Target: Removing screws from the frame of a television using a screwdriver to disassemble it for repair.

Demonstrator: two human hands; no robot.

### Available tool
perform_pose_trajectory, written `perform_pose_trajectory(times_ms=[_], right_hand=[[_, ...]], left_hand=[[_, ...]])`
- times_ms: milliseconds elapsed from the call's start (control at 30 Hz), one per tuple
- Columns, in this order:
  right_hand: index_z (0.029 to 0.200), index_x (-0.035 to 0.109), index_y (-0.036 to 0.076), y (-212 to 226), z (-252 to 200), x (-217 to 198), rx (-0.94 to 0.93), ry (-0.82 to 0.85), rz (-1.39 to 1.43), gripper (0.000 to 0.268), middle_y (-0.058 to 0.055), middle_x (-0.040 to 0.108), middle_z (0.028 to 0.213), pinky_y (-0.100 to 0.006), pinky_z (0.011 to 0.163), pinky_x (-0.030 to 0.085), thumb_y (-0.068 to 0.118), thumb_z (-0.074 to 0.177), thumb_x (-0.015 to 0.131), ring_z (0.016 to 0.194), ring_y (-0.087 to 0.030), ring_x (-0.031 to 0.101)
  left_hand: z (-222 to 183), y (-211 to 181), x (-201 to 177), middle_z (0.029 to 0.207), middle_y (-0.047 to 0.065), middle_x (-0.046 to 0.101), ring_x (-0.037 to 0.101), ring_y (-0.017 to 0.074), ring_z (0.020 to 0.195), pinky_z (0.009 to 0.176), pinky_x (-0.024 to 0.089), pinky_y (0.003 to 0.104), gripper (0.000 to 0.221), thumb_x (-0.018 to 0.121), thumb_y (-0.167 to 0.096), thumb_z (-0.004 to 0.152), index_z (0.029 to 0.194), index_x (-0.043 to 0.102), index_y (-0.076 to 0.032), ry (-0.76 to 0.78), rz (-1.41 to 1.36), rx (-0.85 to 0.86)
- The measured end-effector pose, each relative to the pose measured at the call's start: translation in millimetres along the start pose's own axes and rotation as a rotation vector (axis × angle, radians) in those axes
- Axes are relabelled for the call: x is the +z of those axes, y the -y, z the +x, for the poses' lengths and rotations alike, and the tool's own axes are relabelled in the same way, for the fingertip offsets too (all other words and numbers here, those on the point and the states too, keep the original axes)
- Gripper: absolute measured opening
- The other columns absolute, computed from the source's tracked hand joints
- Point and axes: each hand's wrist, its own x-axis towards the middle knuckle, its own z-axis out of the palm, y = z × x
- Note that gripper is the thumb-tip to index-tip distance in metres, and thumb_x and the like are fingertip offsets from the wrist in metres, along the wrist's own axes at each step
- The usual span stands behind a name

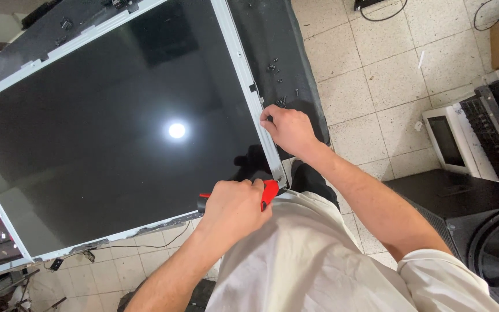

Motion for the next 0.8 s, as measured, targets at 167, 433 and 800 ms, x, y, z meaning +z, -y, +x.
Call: perform_pose_trajectory(times_ms=[167,433,800], right_hand=[[0.118,0.072,0.020,1,0,-1,0.010,0.005,0.010,0.012,0.003,0.068,0.061,-0.041,0.072,0.062,0.025,0.107,0.070,0.064,-0.023,0.072],[0.118,0.072,0.017,1,0,1,-0.025,-0.043,0.041,0.014,-0.001,0.067,0.062,-0.042,0.070,0.062,0.025,0.107,0.071,0.065,-0.027,0.073],[0.124,0.071,0.009,-12,-43,6,0.141,-0.120,0.370,0.018,-0.010,0.068,0.071,-0.046,0.072,0.060,0.022,0.113,0.066,0.070,-0.032,0.072]], left_hand=[[2,2,4,0.079,0.013,0.075,0.076,0.0262,0.064,0.062,0.059,0.042,0.053,0.062,-0.041,0.102,0.127,0.076,0.003,-0.035,0.009,0.005],[16,-35,47,0.065,0.005,0.065,0.071,0.0281,0.057,0.047,0.054,0.049,0.017,0.060,-0.015,0.087,0.090,0.073,-0.005,-0.419,0.243,0.152],[7,-51,22,0.060,0.013,0.066,0.065,0.0271,0.048,0.047,0.056,0.048,0.016,0.066,-0.006,0.093,0.091,0.079,0.002,-0.295,0.399,0.217]])
